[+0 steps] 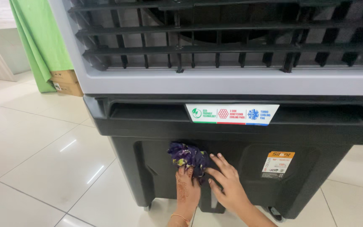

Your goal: The person uses a purple patterned cloth to wipe the front grille and lower body of a Westel air cooler. They clean the horizontal slats and the plastic casing below the control panel, moving the cloth across the surface to remove dust.

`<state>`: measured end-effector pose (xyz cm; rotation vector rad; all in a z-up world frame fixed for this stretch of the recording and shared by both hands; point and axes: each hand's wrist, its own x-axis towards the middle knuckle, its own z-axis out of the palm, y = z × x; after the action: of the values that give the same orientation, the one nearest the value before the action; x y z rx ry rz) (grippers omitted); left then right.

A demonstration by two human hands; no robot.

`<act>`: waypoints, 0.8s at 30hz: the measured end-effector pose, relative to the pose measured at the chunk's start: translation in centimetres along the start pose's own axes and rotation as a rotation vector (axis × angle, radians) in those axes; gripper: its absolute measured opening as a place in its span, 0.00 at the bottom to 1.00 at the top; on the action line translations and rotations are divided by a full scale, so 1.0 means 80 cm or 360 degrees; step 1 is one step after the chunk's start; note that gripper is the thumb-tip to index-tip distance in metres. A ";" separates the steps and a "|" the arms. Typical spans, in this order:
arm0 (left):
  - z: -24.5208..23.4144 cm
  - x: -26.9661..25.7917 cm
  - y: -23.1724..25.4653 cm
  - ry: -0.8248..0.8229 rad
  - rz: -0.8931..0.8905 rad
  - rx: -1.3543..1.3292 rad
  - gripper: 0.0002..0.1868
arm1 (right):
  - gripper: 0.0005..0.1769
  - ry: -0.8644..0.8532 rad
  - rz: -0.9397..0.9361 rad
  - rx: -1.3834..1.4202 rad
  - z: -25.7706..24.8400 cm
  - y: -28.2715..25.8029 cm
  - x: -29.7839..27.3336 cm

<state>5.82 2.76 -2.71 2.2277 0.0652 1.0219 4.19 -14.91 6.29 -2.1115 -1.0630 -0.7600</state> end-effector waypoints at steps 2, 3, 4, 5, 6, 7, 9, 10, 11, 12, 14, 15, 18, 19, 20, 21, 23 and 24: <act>0.007 -0.024 -0.018 -0.0092 -0.0575 -0.1081 0.22 | 0.27 -0.0129 -0.0058 0.0141 -0.001 -0.001 -0.012; 0.008 -0.027 -0.024 -0.0141 -0.0853 -0.1624 0.22 | 0.32 -0.0175 -0.0073 0.0361 -0.004 -0.007 -0.018; 0.007 -0.030 -0.024 -0.0213 -0.0845 -0.1754 0.20 | 0.36 -0.0226 -0.0086 0.0574 -0.011 -0.014 -0.024; 0.001 -0.034 -0.021 -0.0285 -0.0835 -0.1883 0.20 | 0.42 -0.0227 0.0017 0.0716 -0.015 -0.022 -0.025; -0.003 -0.038 -0.009 -0.0353 -0.0827 -0.2023 0.21 | 0.48 -0.0239 0.0118 0.0849 -0.018 -0.030 -0.024; -0.005 -0.039 0.011 -0.0451 -0.0910 -0.2201 0.21 | 0.54 -0.0250 0.0220 0.0983 -0.024 -0.035 -0.024; -0.014 -0.035 0.063 -0.0651 -0.1074 -0.2545 0.26 | 0.42 -0.0060 0.0213 0.0969 -0.039 -0.034 -0.016; -0.030 -0.032 0.086 -0.0748 -0.0992 -0.2508 0.28 | 0.39 0.0043 0.0214 0.0964 -0.045 -0.032 -0.012; -0.048 -0.030 0.111 -0.0843 -0.0911 -0.2470 0.30 | 0.37 0.0131 0.0188 0.0830 -0.056 -0.026 -0.008; -0.066 -0.029 0.134 -0.0945 -0.0835 -0.2425 0.33 | 0.36 0.0223 0.0171 0.0695 -0.071 -0.018 -0.005; -0.098 -0.029 0.179 -0.0980 -0.0537 -0.1885 0.41 | 0.33 0.0547 0.0135 0.0328 -0.100 -0.004 -0.002; -0.110 -0.028 0.196 -0.0981 -0.0392 -0.1618 0.46 | 0.32 0.0778 0.0113 0.0093 -0.117 0.004 -0.001; -0.133 -0.020 0.211 -0.0961 -0.0539 -0.1852 0.48 | 0.31 0.1329 0.0151 -0.0378 -0.178 0.040 0.000; -0.134 -0.018 0.208 -0.0904 -0.0518 -0.1759 0.46 | 0.30 0.1422 0.0234 -0.0415 -0.194 0.051 -0.005; -0.132 -0.018 0.202 -0.0849 -0.0505 -0.1667 0.45 | 0.29 0.1482 0.0298 -0.0480 -0.205 0.062 -0.010; -0.128 -0.018 0.195 -0.0794 -0.0491 -0.1574 0.43 | 0.27 0.1541 0.0361 -0.0544 -0.210 0.071 -0.014; -0.115 -0.019 0.183 -0.0727 -0.0537 -0.1726 0.38 | 0.28 0.1509 0.0353 -0.0486 -0.209 0.077 -0.024; -0.109 -0.021 0.180 -0.0680 -0.0562 -0.1808 0.36 | 0.29 0.1484 0.0339 -0.0454 -0.206 0.076 -0.024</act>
<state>-4.60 -3.98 8.85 1.2556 -0.2457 0.2219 4.94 -31.02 13.45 -1.6881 -0.2277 -1.6217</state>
